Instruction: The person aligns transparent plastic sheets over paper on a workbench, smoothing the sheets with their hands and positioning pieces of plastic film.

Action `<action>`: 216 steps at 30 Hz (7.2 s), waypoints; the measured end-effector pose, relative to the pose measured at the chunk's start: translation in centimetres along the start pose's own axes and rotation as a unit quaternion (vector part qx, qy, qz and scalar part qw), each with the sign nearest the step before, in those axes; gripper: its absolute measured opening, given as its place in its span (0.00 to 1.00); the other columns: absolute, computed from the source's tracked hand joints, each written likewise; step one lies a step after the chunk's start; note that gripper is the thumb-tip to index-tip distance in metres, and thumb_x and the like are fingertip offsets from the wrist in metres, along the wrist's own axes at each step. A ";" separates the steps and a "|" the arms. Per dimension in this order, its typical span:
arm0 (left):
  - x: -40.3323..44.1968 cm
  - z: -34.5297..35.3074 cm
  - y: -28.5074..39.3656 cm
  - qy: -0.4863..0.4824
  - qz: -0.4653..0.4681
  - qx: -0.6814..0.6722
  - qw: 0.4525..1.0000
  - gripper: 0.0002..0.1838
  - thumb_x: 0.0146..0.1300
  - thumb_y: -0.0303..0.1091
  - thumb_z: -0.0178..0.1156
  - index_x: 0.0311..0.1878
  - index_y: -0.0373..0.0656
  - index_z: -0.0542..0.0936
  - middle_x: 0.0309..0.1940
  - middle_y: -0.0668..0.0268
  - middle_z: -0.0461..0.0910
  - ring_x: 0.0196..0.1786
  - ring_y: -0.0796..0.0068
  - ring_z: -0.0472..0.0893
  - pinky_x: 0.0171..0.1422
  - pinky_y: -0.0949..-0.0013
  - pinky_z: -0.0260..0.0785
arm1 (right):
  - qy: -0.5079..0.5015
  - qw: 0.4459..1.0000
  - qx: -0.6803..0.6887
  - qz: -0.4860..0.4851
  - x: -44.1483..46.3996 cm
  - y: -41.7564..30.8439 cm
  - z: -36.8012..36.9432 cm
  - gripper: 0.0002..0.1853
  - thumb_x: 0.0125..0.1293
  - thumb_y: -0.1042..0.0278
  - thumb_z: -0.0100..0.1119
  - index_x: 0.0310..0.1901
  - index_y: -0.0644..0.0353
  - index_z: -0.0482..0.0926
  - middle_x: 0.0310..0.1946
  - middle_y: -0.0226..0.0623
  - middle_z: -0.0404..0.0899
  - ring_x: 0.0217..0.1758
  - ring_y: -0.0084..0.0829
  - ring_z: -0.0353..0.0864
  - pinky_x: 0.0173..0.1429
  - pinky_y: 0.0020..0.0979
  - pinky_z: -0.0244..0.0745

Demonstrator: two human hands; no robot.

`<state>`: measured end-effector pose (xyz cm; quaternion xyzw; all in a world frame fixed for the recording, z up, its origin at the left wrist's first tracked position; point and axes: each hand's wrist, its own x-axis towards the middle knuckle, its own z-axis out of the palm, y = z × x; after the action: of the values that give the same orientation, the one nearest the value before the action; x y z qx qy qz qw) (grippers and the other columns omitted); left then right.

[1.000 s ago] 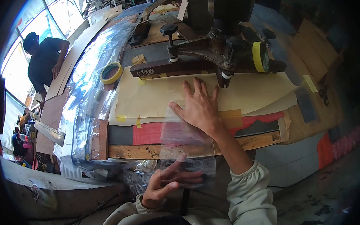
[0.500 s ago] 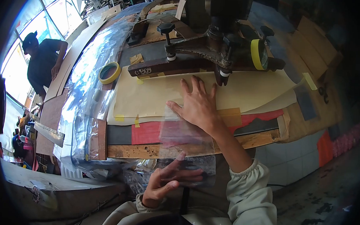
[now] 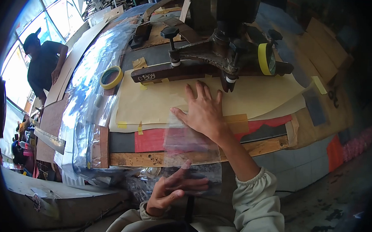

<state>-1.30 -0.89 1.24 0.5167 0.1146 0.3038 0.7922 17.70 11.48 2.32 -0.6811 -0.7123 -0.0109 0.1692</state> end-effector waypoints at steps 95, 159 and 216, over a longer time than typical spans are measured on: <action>0.0 -2.2 -3.3 0.192 -0.082 0.116 0.971 0.15 0.70 0.34 0.55 0.53 0.34 0.79 0.29 0.74 0.78 0.35 0.89 0.70 0.40 0.80 0.66 | 0.028 0.996 0.079 -0.043 -8.3 -2.2 -1.4 0.39 0.61 0.28 0.45 0.64 0.50 0.71 0.70 0.48 0.58 0.75 0.46 0.54 0.73 0.57 0.44; -0.2 -0.2 -1.6 0.184 -0.051 0.116 0.975 0.18 0.73 0.33 0.47 0.51 0.23 0.74 0.43 0.52 0.82 0.47 0.65 0.83 0.52 0.68 0.76 | -0.041 0.990 0.123 -0.053 -8.4 -2.4 -2.7 0.42 0.63 0.29 0.43 0.66 0.59 0.67 0.71 0.57 0.52 0.77 0.51 0.45 0.73 0.60 0.40; -5.3 1.9 -2.4 0.141 -0.160 0.142 0.967 0.17 0.72 0.31 0.49 0.59 0.38 0.76 0.37 0.64 0.86 0.29 0.92 0.72 0.35 0.82 0.67 | 0.121 0.988 -0.037 -0.084 -6.6 -2.6 -0.8 0.20 0.63 0.63 0.58 0.54 0.66 0.75 0.51 0.42 0.75 0.55 0.37 0.75 0.62 0.41 0.68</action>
<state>-3.67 -6.21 -0.76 0.5506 0.3482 0.2241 0.7249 15.42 4.77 1.93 -0.6187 -0.7401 -0.1341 0.2271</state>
